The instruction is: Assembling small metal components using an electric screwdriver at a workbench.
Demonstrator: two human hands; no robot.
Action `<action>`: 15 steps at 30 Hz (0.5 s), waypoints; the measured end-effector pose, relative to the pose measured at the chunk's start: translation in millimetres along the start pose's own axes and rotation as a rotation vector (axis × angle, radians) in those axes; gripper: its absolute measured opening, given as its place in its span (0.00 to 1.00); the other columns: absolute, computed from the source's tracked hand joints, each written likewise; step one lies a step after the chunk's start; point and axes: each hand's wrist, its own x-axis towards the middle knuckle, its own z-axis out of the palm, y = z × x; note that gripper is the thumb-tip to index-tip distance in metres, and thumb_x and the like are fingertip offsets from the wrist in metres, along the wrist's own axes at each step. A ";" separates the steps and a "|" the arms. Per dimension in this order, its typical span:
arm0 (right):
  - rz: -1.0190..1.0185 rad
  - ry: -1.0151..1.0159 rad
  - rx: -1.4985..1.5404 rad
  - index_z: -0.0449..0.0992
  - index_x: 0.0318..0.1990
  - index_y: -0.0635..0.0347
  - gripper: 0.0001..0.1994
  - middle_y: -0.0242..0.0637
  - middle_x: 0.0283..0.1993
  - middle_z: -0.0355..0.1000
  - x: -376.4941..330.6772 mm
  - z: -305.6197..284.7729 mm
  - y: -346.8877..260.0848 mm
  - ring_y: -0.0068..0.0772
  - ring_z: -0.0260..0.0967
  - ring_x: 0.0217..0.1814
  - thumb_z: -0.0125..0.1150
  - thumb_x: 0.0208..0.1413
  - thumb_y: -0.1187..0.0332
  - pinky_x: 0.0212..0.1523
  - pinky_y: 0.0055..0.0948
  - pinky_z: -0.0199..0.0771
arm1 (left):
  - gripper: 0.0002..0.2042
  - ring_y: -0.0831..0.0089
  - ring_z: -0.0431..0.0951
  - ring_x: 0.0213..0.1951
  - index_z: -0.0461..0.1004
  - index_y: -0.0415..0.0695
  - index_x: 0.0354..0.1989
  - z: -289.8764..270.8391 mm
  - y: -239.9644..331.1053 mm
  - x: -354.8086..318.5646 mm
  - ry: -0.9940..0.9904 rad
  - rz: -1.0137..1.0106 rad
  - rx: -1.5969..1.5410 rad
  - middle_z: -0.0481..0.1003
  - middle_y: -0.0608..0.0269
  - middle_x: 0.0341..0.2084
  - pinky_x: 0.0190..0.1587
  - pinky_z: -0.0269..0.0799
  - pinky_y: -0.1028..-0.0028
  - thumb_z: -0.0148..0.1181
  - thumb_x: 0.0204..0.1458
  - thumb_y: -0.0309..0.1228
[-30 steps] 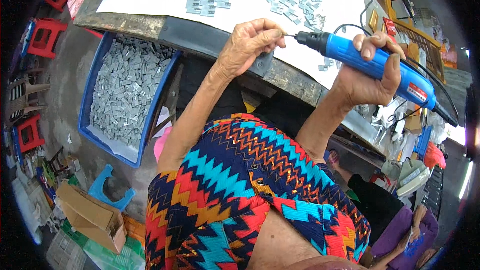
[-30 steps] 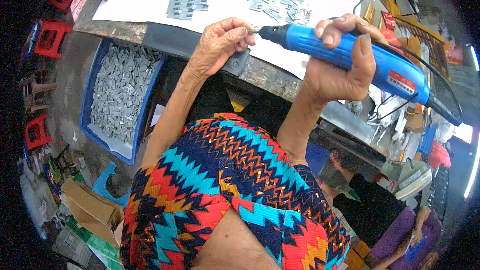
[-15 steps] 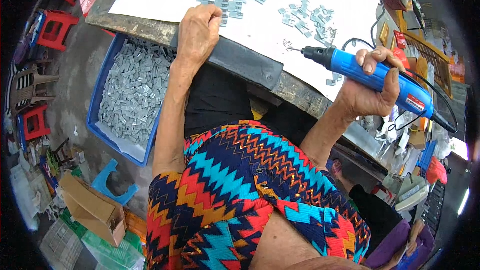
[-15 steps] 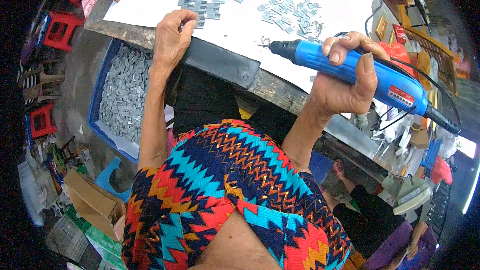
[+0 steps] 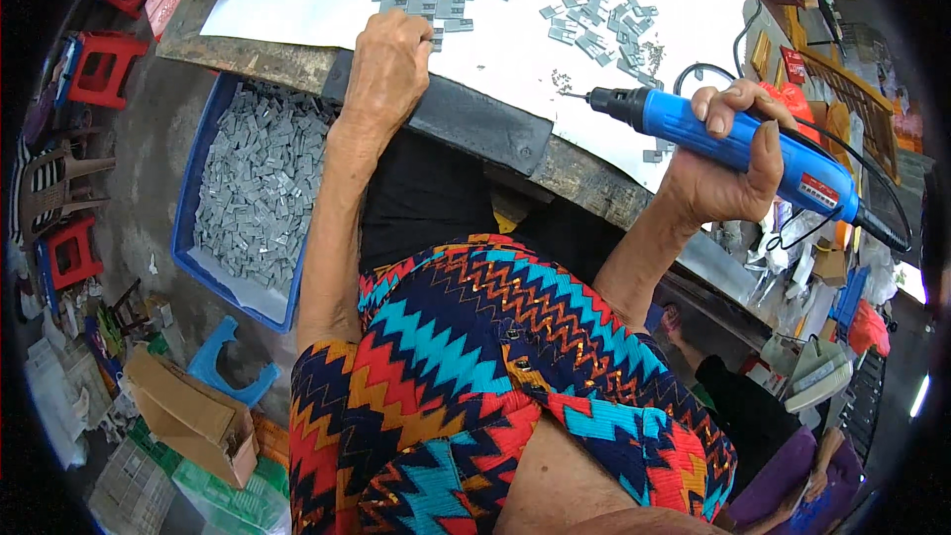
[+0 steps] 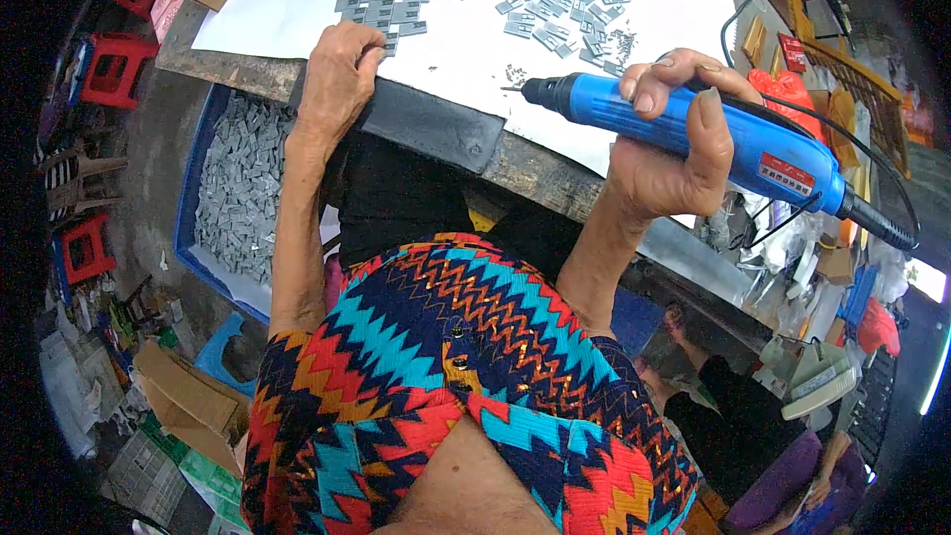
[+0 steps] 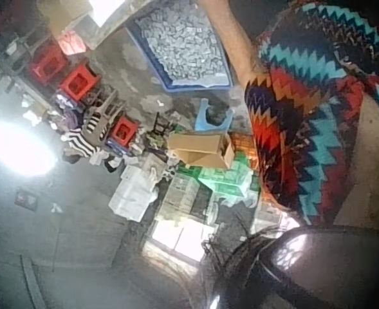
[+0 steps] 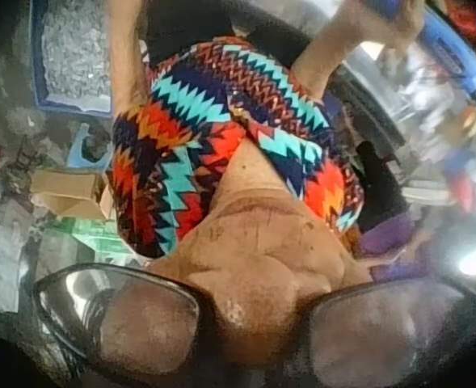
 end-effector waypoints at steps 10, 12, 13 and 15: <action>0.003 0.015 0.005 0.69 0.41 0.67 0.13 0.54 0.32 0.68 -1.7 -2.1 -1.3 0.36 0.67 0.24 0.49 0.46 0.75 0.31 0.37 0.67 | 0.06 0.59 0.71 0.34 0.72 0.35 0.30 7.9 9.7 3.5 -0.073 0.028 -0.034 0.72 0.53 0.28 0.40 0.67 0.67 0.57 0.42 0.20; 0.005 0.030 0.006 0.69 0.41 0.67 0.13 0.54 0.32 0.68 -2.3 -1.5 -1.1 0.36 0.67 0.24 0.49 0.46 0.75 0.31 0.37 0.67 | 0.06 0.59 0.71 0.35 0.72 0.35 0.30 8.6 10.0 3.9 -0.063 0.022 -0.046 0.72 0.53 0.29 0.41 0.67 0.67 0.57 0.42 0.21; 0.007 0.045 0.007 0.69 0.41 0.67 0.12 0.54 0.32 0.68 -2.6 -1.4 -1.1 0.36 0.67 0.24 0.49 0.47 0.75 0.30 0.37 0.67 | 0.07 0.59 0.71 0.35 0.72 0.35 0.31 9.2 9.4 3.7 -0.068 0.023 -0.021 0.72 0.53 0.29 0.41 0.67 0.67 0.57 0.42 0.21; -0.003 0.038 -0.006 0.69 0.41 0.67 0.12 0.54 0.32 0.68 -2.5 -2.3 -0.6 0.35 0.67 0.24 0.49 0.47 0.76 0.30 0.37 0.67 | 0.07 0.59 0.71 0.35 0.73 0.35 0.31 10.0 10.0 3.8 -0.075 0.026 0.004 0.72 0.52 0.29 0.41 0.67 0.66 0.57 0.42 0.22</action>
